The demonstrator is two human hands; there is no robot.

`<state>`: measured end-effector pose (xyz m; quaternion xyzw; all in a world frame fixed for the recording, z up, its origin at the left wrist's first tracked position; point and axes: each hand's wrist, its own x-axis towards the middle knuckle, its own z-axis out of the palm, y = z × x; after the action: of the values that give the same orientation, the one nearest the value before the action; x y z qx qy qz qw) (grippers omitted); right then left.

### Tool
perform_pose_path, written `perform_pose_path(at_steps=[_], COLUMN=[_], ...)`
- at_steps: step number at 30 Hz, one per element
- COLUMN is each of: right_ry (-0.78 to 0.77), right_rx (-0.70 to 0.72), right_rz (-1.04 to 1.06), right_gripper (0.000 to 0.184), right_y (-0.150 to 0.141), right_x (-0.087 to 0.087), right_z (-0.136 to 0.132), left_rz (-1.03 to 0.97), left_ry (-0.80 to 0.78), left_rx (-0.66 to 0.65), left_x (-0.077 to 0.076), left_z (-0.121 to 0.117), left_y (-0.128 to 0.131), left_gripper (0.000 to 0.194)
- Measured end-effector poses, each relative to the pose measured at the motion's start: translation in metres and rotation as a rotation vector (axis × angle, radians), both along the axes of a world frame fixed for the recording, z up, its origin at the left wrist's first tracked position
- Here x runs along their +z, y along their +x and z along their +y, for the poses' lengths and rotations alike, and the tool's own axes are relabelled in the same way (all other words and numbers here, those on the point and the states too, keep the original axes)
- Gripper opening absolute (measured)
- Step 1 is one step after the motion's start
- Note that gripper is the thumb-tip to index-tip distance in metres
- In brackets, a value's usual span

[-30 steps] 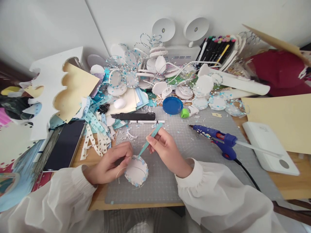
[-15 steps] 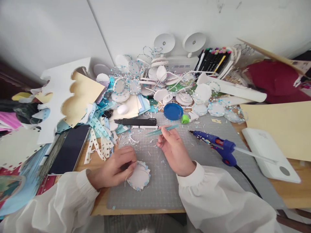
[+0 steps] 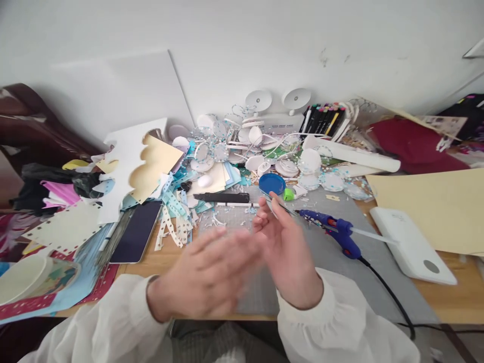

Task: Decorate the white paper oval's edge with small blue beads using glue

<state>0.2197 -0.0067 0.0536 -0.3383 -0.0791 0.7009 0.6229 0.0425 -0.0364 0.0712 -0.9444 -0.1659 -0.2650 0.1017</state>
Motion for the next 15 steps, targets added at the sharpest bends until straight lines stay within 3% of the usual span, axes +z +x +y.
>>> perform_pose_path(at_steps=[3, 6, 8, 10, 11, 12, 14, 15], right_ry=[-0.135, -0.114, -0.075, -0.071, -0.086, -0.101, -0.138, -0.157], right_rx=[0.052, 0.067, 0.031, -0.015, -0.028, -0.034, -0.027, -0.019], right_rz=[0.143, 0.178, 0.191, 0.21, 0.217, 0.22, 0.228, 0.234], right_gripper=[0.001, 0.007, 0.01, 0.015, 0.017, 0.019, 0.023, 0.025], right_y=[-0.013, -0.026, -0.032, -0.035, -0.035, -0.034, -0.031, -0.03], right_x=[0.022, 0.036, 0.042, 0.046, 0.048, 0.049, 0.05, 0.05], right_z=[-0.008, -0.012, -0.015, -0.017, -0.017, -0.017, -0.016, -0.015], left_rz=[0.072, 0.131, 0.26, 0.421, 0.399, 0.389, 0.257, 0.213], left_ry=[0.172, 0.294, 0.539, 0.83, 0.997, 1.056, 0.727, 0.569], left_rx=[-0.079, -0.046, -0.046, 0.141, 0.174, 0.185, 0.059, 0.061], left_x=[0.003, -0.006, -0.012, -0.016, -0.016, -0.016, -0.015, -0.015], left_z=[-0.017, -0.037, -0.05, -0.056, -0.056, -0.054, -0.046, -0.042], left_y=[0.027, 0.044, 0.049, 0.051, 0.05, 0.05, 0.049, 0.049], left_gripper=[0.045, 0.052, 0.058, 0.054, 0.055, 0.057, 0.056, 0.053])
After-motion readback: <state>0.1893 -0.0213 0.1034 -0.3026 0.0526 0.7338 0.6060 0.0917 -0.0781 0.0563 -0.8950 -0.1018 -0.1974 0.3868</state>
